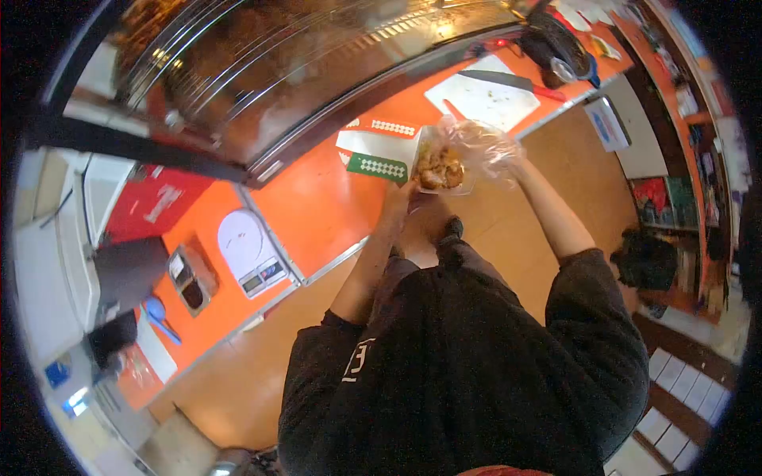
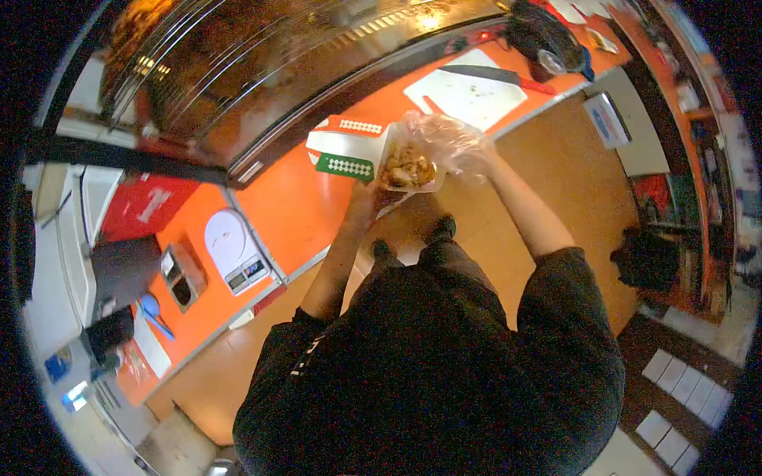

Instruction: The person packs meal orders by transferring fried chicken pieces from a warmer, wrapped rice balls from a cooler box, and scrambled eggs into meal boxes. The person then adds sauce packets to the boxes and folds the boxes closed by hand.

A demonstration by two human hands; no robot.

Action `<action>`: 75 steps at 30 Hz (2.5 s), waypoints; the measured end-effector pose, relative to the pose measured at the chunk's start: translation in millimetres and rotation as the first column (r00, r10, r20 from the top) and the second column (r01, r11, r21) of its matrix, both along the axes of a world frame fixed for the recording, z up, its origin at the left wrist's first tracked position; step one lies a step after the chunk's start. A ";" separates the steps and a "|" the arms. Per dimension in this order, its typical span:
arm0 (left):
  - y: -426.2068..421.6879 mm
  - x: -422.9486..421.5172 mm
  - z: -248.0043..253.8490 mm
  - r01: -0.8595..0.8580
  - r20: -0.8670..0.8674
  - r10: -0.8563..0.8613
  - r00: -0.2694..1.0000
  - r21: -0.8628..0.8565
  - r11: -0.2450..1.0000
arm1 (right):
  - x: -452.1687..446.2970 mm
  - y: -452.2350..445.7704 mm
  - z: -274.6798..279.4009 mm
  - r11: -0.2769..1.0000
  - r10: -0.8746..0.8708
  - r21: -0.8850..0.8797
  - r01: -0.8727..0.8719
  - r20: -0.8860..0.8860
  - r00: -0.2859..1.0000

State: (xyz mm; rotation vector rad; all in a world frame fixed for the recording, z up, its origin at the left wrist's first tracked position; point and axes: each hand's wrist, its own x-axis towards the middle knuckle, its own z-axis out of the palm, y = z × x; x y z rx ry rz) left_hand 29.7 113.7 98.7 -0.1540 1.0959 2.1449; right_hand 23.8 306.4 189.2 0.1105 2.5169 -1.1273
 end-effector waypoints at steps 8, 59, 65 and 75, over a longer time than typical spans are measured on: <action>145.3 3.3 0.9 0.359 -0.106 -0.384 0.917 -0.198 0.912 | 55.6 144.4 -30.8 0.992 -0.118 -0.079 0.098 -0.291 0.950; 946.6 -125.8 -37.8 0.376 0.135 -0.376 0.917 0.032 0.926 | -27.7 895.6 -26.8 0.911 0.175 0.410 0.048 -0.488 0.855; 992.5 -136.6 -78.7 0.173 0.193 -0.159 0.968 -0.060 0.983 | -86.4 956.8 -85.7 0.937 0.287 0.292 -0.190 -0.339 0.896; 1047.0 -152.7 -71.3 -0.234 0.067 0.262 0.963 -0.275 0.932 | -142.6 1016.1 -78.8 0.984 0.142 -0.062 -0.167 -0.291 0.946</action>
